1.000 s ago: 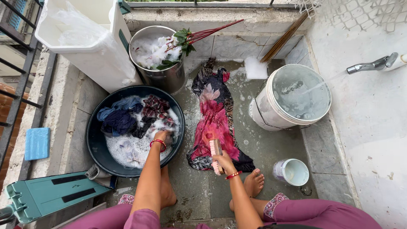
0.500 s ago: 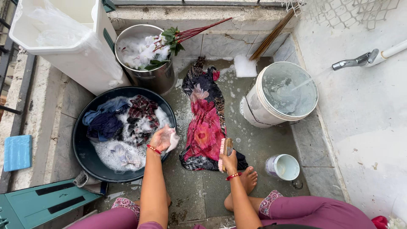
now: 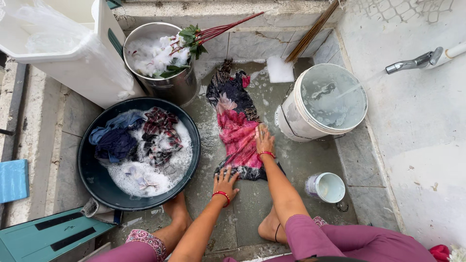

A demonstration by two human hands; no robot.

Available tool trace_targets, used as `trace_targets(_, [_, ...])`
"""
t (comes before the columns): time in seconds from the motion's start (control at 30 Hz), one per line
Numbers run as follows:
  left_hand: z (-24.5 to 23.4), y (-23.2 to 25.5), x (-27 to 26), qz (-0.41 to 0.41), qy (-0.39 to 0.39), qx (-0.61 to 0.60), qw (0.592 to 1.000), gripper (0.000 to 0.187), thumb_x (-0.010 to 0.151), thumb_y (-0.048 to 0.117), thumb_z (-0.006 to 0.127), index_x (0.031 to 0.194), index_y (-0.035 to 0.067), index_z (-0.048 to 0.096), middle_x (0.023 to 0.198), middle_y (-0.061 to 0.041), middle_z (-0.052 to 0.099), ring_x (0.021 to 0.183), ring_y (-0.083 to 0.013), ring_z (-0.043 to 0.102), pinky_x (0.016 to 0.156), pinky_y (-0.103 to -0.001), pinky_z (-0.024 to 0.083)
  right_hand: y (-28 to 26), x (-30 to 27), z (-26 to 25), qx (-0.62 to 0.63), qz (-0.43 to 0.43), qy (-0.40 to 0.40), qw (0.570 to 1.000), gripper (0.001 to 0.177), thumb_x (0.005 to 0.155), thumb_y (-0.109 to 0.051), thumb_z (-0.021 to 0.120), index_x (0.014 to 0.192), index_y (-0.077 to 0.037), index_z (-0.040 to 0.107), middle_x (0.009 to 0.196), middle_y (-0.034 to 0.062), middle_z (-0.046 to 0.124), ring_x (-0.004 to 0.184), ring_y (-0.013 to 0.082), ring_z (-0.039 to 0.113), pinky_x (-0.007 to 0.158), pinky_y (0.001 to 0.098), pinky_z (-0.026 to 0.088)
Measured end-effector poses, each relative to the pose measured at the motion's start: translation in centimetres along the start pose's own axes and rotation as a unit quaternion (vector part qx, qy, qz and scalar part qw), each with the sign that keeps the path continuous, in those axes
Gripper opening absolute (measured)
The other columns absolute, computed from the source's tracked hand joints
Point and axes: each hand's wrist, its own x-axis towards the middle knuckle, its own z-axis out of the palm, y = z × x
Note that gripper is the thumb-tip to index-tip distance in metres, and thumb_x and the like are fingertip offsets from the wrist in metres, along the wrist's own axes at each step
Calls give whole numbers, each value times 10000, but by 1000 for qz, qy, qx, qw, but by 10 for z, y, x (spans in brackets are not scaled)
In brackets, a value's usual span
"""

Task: The person washes clothes by hand in a basin and on the floor, using soap and a brush to scrub a shirt and a piece of patterned fabric before rinsing them with water from a bucket.

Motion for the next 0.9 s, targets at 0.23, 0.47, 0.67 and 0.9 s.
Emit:
trace_targets(0.23, [-50,-51,82,-40,157,-24,986,690,897,373,649,1528,276,388,1629,-41,283,1508,-331,204,1193,-535,192,16,-73,28,-100,-136,-38,985,690,914,-465,651,1533,-266,421,1095,183,565,1015,375,598,871,523,492])
trace_targets(0.47, [3,-91,70,236,140,66,959,232,859,52,650,1079,125,657,1075,-86,699,1127,-296,634,1043,-510,418,7,77,32,-90,-40,80,992,608,932,-493,653,1431,-189,482,1218,219,554,1078,441,588,839,565,497])
trace_targets(0.67, [-9,-91,52,103,192,15,976,310,785,94,668,1094,101,637,1220,-134,591,1210,-318,528,1063,-451,416,-3,44,53,17,-68,76,995,599,964,-480,624,1443,-152,476,1179,249,575,1081,438,605,888,542,500])
trace_targets(0.9, [7,-31,82,184,288,-41,939,663,732,182,746,1358,36,582,1453,-180,511,1349,-323,434,1064,-512,328,-9,43,40,206,-152,44,966,566,949,-395,659,1395,-117,448,1247,249,580,1114,459,598,936,547,498])
